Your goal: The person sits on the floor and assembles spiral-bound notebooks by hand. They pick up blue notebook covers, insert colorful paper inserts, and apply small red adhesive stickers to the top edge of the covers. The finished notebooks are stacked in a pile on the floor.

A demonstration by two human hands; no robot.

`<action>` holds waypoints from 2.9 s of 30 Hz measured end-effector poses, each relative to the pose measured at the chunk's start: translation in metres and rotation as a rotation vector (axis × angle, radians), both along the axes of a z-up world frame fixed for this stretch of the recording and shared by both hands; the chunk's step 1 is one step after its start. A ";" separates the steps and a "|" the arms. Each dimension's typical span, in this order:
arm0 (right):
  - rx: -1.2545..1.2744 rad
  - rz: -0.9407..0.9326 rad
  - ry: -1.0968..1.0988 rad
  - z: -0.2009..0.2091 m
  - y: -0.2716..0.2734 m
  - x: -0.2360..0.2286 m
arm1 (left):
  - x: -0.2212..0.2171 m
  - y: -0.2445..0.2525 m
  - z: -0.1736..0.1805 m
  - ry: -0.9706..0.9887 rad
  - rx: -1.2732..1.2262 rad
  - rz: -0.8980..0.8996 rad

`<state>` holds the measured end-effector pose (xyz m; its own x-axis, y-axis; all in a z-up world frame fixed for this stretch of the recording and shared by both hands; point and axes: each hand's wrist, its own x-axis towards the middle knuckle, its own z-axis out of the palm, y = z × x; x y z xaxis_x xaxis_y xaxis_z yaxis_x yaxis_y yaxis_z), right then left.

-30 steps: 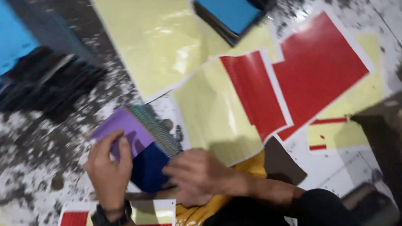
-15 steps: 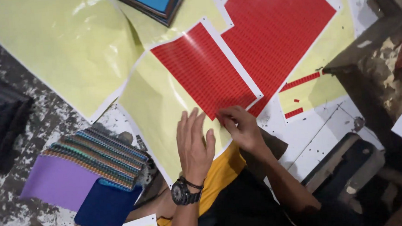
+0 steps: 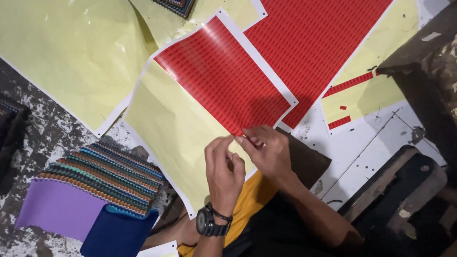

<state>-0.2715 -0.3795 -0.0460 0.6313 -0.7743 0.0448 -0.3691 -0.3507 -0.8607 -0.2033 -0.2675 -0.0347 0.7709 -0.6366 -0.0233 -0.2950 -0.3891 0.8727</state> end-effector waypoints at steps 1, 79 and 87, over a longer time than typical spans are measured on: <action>-0.001 0.001 0.001 0.001 0.003 0.001 | 0.002 0.001 -0.001 0.001 -0.001 0.001; 0.210 0.049 0.297 0.009 -0.011 0.022 | 0.010 -0.003 0.009 0.602 -0.339 0.425; -0.212 0.038 0.200 -0.015 0.005 0.014 | 0.025 -0.012 -0.009 0.385 -0.532 0.320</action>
<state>-0.2578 -0.3745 -0.0609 0.6719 -0.7368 0.0748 -0.5075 -0.5316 -0.6781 -0.1780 -0.2791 -0.0440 0.9205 -0.3823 -0.0803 0.1279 0.1008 0.9866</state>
